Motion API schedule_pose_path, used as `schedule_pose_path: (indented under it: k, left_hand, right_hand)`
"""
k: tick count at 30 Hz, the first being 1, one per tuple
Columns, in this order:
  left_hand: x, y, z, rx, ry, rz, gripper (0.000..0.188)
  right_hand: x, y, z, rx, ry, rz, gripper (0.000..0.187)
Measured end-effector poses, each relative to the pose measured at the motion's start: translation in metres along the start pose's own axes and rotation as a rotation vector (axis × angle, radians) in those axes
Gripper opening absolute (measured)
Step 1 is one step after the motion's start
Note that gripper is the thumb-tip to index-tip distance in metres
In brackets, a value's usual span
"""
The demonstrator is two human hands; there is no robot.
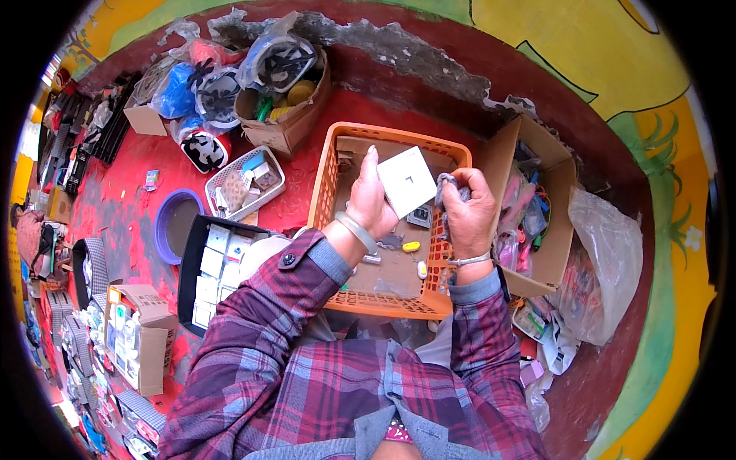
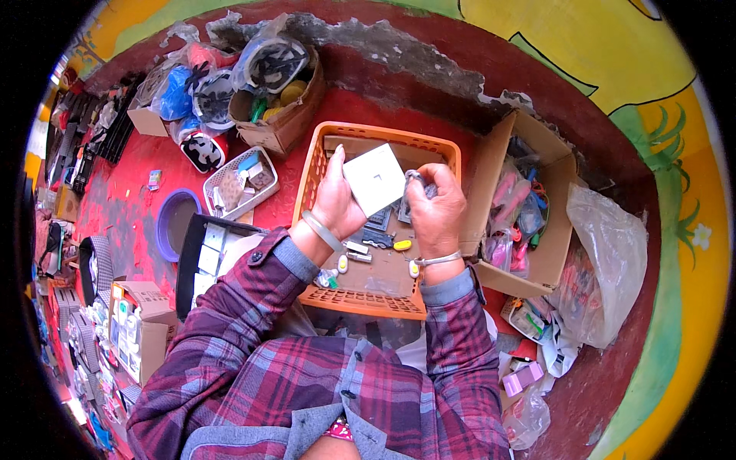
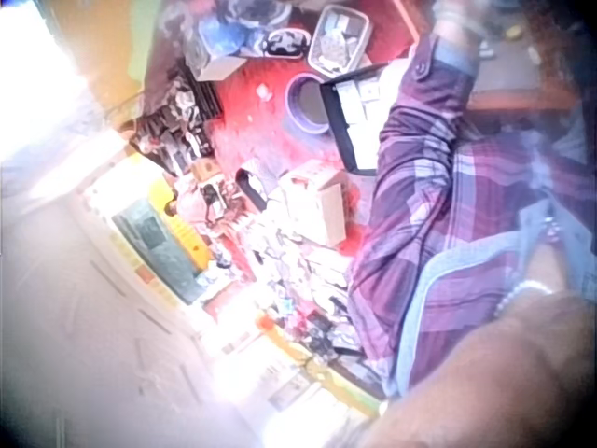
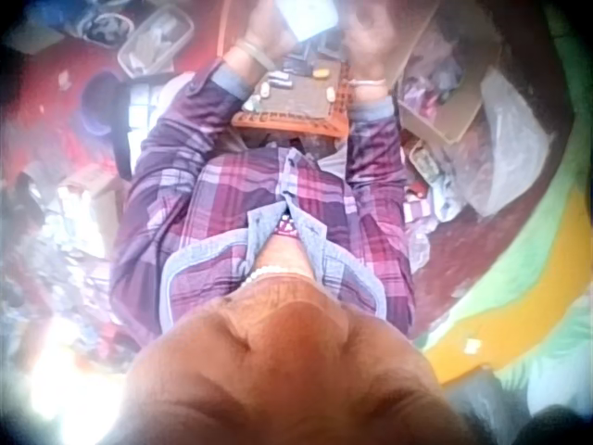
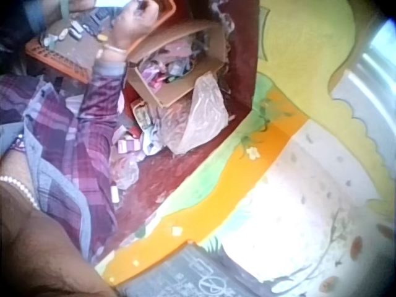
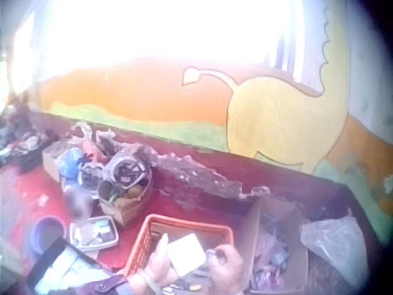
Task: The person wipes electrical switch components with a cloth and places them into a black tray and an orange basket.
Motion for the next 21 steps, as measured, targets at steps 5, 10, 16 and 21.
schedule_pose_path:
  k: [5,10,16,21]
  left_hand:
    - [0.006,0.002,0.001,-0.005,0.053,0.031,0.064]
    - [0.005,-0.004,0.007,-0.004,0.178,0.072,0.060]
    - [0.003,-0.004,0.006,-0.021,0.166,0.077,0.060]
    - [-0.003,-0.001,-0.002,-0.038,0.155,0.117,0.060]
  right_hand:
    - [0.030,-0.011,0.023,0.111,-0.266,-0.229,0.012]
    - [0.031,-0.012,0.028,0.083,-0.495,-0.314,0.009]
    - [0.043,-0.012,0.031,0.223,-0.571,-0.366,0.014]
    - [0.038,-0.014,0.038,0.280,-0.533,-0.395,0.022]
Point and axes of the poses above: each hand's wrist, its own y-axis towards the middle knuckle, its own z-axis out of the palm, x = y × z, the point moved 6 cm from there along y, towards the middle knuckle, and after that the axes turned 10 degrees about x, right-handed, at the moved point
